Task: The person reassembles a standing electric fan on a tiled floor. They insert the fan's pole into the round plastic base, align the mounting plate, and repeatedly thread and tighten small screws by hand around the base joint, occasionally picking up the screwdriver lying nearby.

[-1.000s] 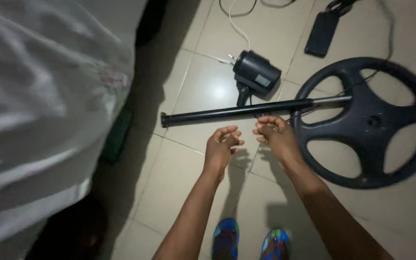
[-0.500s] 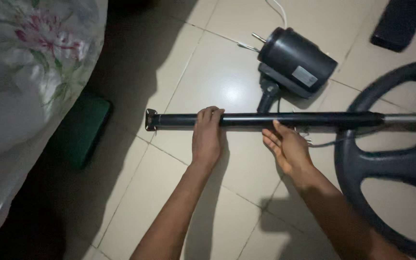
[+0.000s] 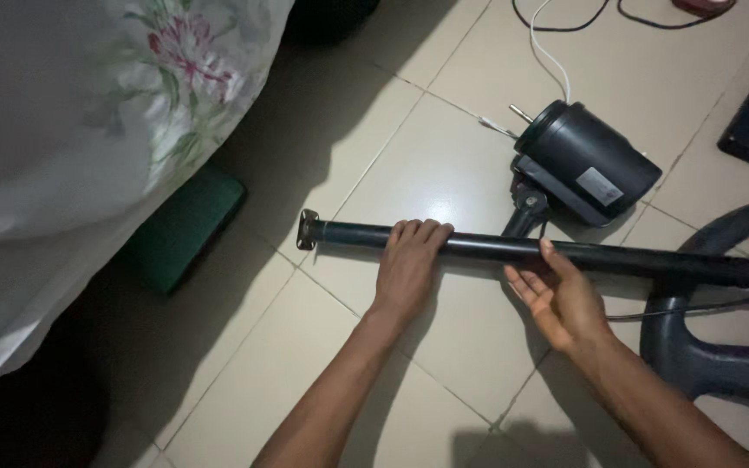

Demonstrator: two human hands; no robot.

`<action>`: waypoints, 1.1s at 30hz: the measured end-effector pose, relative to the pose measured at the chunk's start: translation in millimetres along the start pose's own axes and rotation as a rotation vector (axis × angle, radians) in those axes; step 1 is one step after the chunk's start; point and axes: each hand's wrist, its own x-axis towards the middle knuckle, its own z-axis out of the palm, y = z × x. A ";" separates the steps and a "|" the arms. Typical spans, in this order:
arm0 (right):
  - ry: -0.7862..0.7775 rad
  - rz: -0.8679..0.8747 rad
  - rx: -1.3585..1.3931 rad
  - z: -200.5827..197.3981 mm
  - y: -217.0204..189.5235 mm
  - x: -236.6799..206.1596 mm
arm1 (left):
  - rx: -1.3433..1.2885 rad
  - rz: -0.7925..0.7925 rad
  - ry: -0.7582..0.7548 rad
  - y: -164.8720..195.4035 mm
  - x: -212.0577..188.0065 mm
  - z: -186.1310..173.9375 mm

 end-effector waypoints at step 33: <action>0.279 -1.081 -0.780 -125.5 -284.5 -282.6 | -0.874 0.414 -0.296 418.5 95.0 -4.5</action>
